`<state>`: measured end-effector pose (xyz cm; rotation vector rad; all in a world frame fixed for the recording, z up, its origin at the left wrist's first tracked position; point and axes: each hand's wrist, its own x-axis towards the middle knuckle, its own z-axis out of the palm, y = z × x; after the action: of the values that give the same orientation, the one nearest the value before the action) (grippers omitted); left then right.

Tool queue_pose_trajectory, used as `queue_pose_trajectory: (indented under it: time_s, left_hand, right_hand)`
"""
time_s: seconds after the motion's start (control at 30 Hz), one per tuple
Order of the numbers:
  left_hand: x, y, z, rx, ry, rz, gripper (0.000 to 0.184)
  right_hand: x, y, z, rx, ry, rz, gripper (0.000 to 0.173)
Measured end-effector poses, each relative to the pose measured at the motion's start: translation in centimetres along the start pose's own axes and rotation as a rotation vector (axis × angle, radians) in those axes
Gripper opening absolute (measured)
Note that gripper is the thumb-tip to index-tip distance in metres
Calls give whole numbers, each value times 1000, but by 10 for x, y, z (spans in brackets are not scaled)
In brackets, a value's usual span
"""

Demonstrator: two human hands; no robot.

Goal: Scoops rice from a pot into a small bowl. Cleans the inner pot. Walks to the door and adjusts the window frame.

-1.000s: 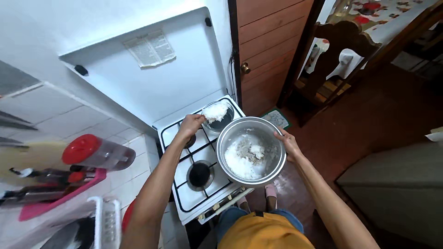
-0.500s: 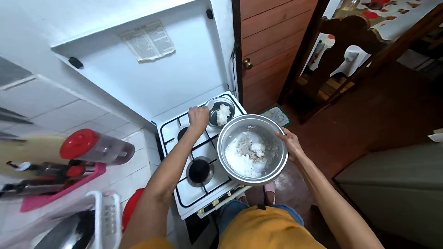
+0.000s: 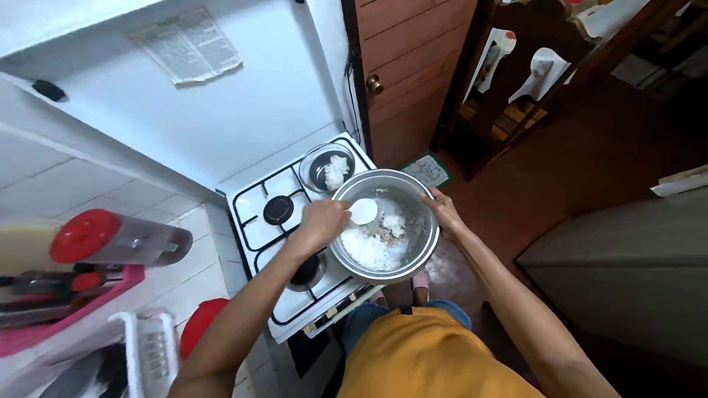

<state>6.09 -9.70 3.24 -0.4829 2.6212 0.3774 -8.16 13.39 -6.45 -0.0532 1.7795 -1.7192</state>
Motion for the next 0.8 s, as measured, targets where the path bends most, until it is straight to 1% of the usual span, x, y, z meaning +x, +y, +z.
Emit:
queue_pose_trajectory:
  time_s: [0.07,0.13,0.2,0.3,0.37,0.47,0.53,0.6,0.7,0.8]
  left_hand:
    - [16,22,18,151,-132,-41,36]
    - [24,39,26,233,-182,-75,34]
    - [28,47,29,240,-168,-82,31]
    - [36,40,36,181,-99,-40,30]
    - [44,30,46,124,-120,28,32]
    - [48,29,70,17,-267,148,39]
    - [46,35,81,-65,-322,171,39]
    - [46,35,78,-162,-356,171,40]
    - [45,30,77,-352,-340,184,38]
    - [40,26,75,-526,-248,176,37]
  right_hand:
    - [0,-2,2,-17,-5,-10,39]
    - [0,-1,2,-40,-17,-17,40]
    - [1,-1,1,-47,-25,-20,41]
    - [1,0,0,-41,-23,-14,41]
    - [1,1,2,-36,-16,-14,40]
    - [2,2,1,-27,-15,-24,41]
    - [2,3,1,-22,-1,-38,40]
    - [-1,4,3,-18,21,-45,39]
    - [-6,2,7,-49,14,-86,39]
    - [-13,0,11,-79,4,-138,42]
